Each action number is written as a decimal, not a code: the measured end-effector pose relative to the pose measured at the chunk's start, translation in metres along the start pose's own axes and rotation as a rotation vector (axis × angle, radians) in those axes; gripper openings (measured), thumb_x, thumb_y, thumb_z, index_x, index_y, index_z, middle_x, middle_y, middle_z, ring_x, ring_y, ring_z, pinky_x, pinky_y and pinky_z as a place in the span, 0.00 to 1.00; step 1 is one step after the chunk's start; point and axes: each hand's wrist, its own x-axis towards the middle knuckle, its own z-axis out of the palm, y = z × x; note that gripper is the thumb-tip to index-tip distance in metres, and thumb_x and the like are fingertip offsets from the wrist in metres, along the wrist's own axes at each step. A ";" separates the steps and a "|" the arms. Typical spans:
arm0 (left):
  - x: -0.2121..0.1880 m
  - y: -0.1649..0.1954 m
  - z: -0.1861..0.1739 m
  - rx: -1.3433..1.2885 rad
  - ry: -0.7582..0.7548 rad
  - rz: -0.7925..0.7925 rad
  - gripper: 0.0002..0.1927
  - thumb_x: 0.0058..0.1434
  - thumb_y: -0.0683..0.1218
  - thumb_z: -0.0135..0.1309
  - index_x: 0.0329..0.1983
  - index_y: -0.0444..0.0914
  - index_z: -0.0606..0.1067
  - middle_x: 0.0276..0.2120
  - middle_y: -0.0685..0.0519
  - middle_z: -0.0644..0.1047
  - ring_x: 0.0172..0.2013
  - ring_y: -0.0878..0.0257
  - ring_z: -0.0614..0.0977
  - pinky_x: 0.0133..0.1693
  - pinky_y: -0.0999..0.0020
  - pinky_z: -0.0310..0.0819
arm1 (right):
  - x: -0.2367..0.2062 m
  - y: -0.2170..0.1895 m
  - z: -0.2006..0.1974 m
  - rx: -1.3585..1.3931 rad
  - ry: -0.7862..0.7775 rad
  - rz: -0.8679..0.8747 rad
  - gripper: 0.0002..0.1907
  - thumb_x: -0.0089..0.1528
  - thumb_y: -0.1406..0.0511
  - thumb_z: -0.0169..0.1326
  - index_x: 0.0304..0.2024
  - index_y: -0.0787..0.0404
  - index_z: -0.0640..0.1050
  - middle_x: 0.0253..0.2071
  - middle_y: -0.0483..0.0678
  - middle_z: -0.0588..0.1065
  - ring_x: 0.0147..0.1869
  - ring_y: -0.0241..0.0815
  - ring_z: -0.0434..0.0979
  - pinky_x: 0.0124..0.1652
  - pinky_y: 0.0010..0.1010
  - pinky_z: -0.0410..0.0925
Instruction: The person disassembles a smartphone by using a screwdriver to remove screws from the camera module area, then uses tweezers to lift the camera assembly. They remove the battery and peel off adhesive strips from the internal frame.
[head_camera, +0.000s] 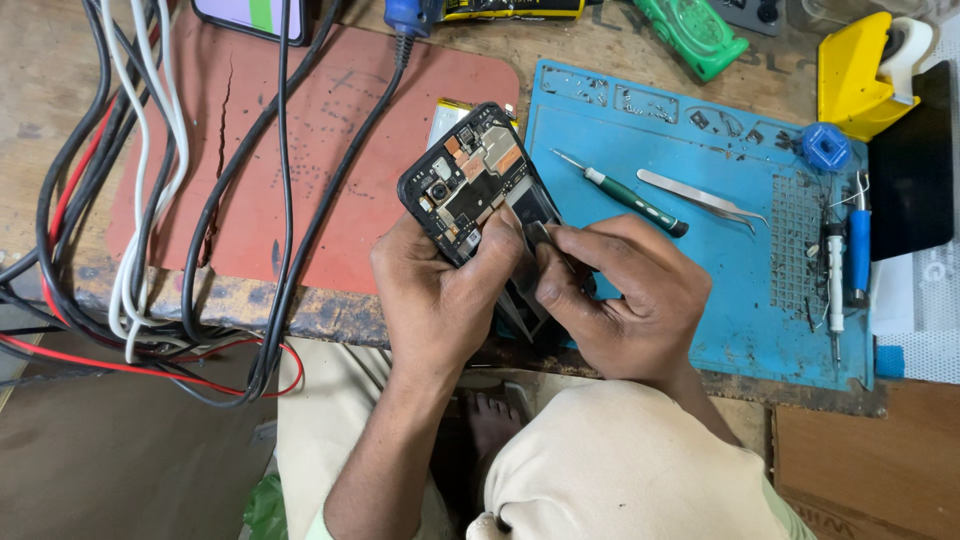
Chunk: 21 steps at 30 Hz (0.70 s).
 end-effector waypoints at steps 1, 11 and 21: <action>0.000 0.000 0.000 0.008 0.005 0.000 0.03 0.65 0.38 0.56 0.39 0.31 0.78 0.32 0.59 0.80 0.33 0.76 0.77 0.35 0.79 0.74 | 0.000 0.000 -0.001 -0.007 0.000 0.002 0.15 0.61 0.73 0.68 0.48 0.71 0.80 0.40 0.54 0.80 0.36 0.35 0.82 0.36 0.22 0.75; 0.000 0.003 0.003 -0.013 0.004 -0.032 0.03 0.65 0.38 0.55 0.37 0.32 0.77 0.29 0.60 0.78 0.30 0.76 0.76 0.32 0.79 0.72 | -0.005 0.001 -0.009 0.007 -0.055 0.039 0.13 0.58 0.74 0.68 0.45 0.71 0.81 0.37 0.51 0.79 0.36 0.34 0.80 0.33 0.22 0.73; 0.003 0.008 0.002 -0.043 -0.055 -0.019 0.04 0.66 0.37 0.53 0.34 0.32 0.76 0.26 0.58 0.78 0.28 0.74 0.77 0.30 0.77 0.72 | -0.005 0.001 -0.014 0.044 -0.108 0.040 0.13 0.58 0.76 0.67 0.44 0.71 0.81 0.36 0.51 0.78 0.35 0.33 0.80 0.34 0.22 0.73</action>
